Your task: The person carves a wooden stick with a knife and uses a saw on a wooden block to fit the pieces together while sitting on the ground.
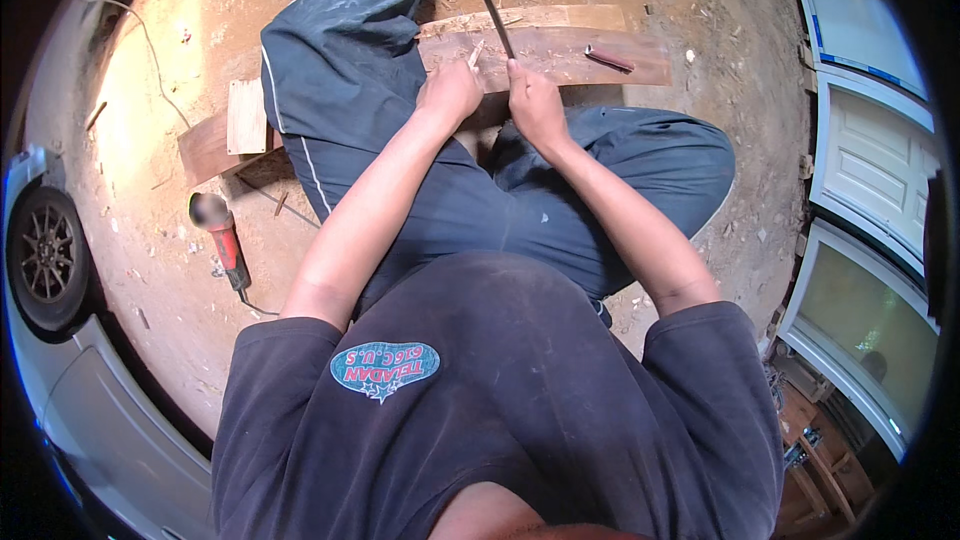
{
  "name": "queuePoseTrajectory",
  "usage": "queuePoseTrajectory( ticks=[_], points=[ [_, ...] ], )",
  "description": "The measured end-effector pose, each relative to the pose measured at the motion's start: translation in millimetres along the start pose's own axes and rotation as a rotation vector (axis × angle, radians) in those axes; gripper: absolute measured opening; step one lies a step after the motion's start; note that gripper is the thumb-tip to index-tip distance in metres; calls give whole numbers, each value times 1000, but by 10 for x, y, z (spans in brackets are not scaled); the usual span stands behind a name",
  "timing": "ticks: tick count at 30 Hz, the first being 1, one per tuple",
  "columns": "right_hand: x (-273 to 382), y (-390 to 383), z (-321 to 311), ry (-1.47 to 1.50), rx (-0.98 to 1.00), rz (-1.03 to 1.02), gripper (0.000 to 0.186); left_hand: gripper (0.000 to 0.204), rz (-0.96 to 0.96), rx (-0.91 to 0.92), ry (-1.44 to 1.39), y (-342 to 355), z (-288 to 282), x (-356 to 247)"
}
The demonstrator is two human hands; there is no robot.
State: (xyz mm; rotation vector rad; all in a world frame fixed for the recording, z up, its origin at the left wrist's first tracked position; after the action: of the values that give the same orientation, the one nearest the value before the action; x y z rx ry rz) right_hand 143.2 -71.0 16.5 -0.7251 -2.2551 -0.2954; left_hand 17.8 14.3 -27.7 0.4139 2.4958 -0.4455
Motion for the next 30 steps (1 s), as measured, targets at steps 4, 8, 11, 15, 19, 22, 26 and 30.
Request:
queuePoseTrajectory(
  ticks=[4, 8, 11, 15, 19, 22, 26, 30],
  points=[
    [-287, -74, 102, -261, 132, 72, 60, 40, 2, 33, -11, 30, 55, -36],
    [-26, -35, 59, -132, 98, 37, 61, 40, -12, 23, -43, -5, -35, -14],
    [-202, -69, 89, -165, 24, 15, 61, 40, -40, 64, -53, -37, -97, -151],
    [-158, -12, 96, -206, 98, 56, 59, 39, -41, 84, -15, -10, -87, -94],
    [7, -45, 33, -128, 41, 58, 55, 37, -83, 110, -2, -23, -74, -88],
    [-179, -65, 132, -227, 109, 75, 53, 40, -48, 94, -34, -16, -37, -113],
    [-32, -31, 118, -107, 45, 77, 59, 42, -35, 71, -68, -16, -34, -60],
    [-286, -51, 226, -176, 55, 93, 58, 42, -38, 88, -87, 28, 39, -112]
  ],
)
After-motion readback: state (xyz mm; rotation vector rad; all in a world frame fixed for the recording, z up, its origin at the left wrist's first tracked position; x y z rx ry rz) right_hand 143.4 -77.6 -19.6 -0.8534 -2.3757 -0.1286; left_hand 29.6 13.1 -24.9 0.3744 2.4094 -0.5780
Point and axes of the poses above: each hand's wrist, its own y-axis towards the middle knuckle, its own z-axis out of the palm, x = y × z, the point moved 4 cm from there along y, towards the middle knuckle, and after that the axes turned 12 degrees about -x, right-handed, at the moved point
